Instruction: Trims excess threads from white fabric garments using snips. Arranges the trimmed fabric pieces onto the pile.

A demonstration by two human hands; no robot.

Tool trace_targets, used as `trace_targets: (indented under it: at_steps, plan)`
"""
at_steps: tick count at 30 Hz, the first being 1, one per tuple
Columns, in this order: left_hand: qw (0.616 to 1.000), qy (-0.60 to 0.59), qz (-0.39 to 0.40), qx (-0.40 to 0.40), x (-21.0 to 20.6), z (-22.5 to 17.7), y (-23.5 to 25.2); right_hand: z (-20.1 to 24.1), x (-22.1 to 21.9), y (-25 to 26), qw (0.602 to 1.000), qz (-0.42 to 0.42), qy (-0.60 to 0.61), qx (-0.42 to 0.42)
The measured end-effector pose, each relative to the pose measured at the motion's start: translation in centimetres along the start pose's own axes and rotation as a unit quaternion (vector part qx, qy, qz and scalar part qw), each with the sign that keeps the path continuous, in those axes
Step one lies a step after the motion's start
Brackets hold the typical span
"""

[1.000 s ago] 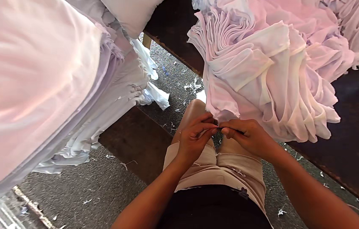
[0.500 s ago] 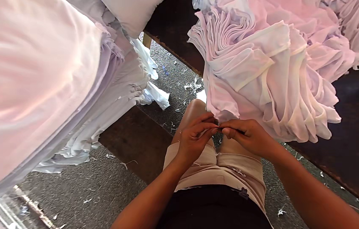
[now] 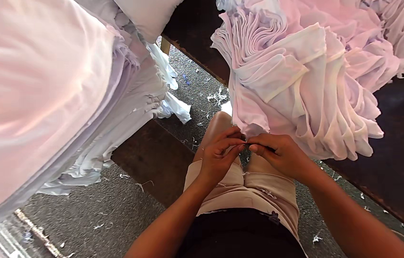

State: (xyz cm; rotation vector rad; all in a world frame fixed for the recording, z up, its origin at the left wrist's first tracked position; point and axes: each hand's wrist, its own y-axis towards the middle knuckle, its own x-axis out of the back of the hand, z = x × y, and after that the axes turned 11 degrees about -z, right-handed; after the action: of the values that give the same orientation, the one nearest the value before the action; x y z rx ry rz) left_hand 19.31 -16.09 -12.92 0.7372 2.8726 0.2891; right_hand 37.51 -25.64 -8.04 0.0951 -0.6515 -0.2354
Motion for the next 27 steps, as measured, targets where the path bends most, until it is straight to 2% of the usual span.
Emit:
trace_targets:
  at_steps: [17, 27]
  plan:
    - [1.0, -0.006, 0.001, -0.006, 0.11, 0.15, -0.03, -0.26, -0.18, 0.07, 1.0, -0.004, 0.023, 0.015]
    - [1.0, 0.001, 0.016, -0.017, 0.32, 0.29, 0.14, -0.35, 0.42, 0.73, 0.99, 0.054, 0.115, -0.062]
